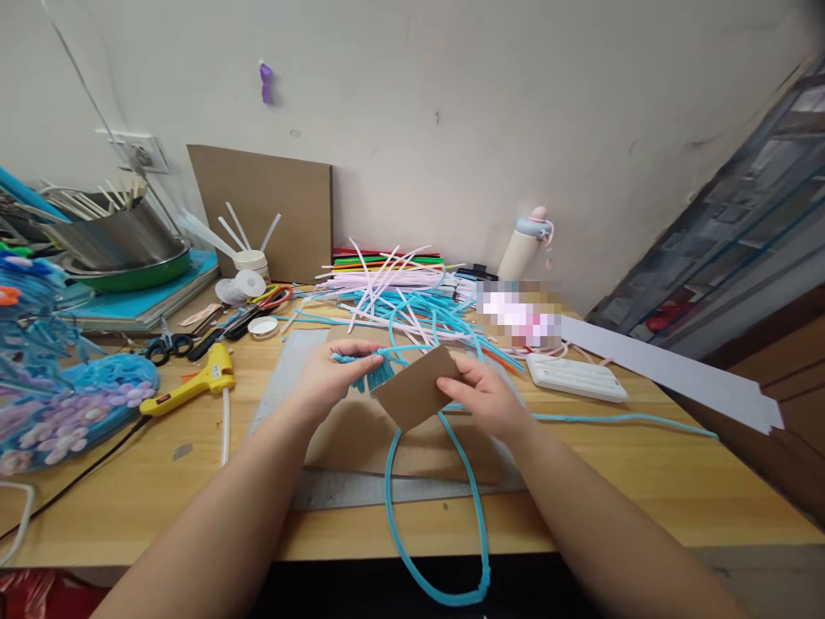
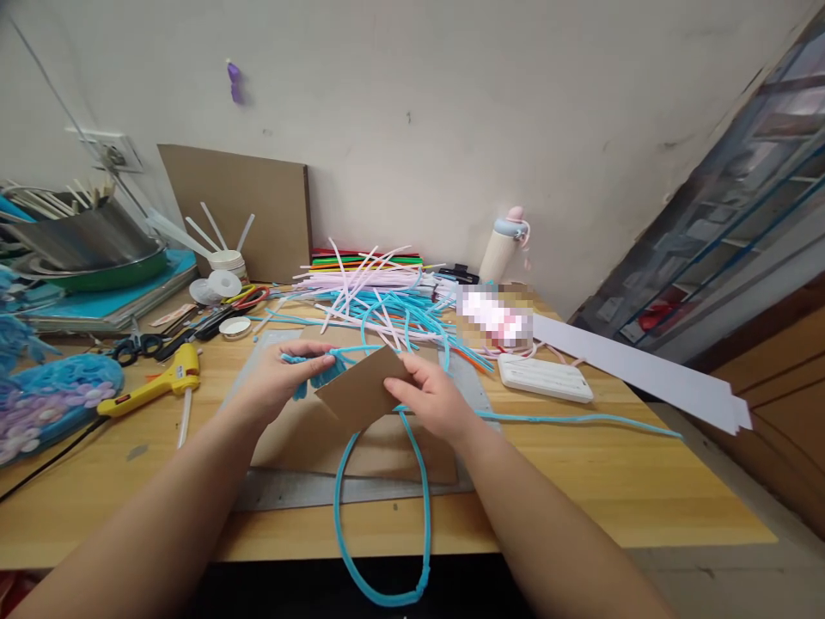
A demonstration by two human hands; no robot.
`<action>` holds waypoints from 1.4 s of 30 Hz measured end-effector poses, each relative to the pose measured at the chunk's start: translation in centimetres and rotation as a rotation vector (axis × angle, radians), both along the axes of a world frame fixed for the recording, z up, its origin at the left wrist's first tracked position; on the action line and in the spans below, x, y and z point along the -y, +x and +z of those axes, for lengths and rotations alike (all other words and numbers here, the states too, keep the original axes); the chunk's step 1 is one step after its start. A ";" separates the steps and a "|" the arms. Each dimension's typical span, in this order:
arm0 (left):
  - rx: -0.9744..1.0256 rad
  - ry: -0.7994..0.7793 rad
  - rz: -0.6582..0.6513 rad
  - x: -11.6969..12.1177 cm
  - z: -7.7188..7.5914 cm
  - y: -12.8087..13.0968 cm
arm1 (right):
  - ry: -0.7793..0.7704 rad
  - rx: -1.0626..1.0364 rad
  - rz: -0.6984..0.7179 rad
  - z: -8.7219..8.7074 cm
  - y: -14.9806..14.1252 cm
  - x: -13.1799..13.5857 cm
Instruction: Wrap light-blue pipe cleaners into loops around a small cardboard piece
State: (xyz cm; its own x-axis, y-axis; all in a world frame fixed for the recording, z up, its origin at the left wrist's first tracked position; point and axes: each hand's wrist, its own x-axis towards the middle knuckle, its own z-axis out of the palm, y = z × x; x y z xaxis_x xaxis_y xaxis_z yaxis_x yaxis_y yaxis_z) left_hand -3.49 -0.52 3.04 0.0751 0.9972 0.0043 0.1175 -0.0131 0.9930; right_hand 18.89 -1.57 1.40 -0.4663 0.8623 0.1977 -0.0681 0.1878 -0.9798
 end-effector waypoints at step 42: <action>-0.009 0.045 -0.184 0.6 -1.0 1.5 | -0.552 -0.732 -0.300 -1.1 -0.2 -1.8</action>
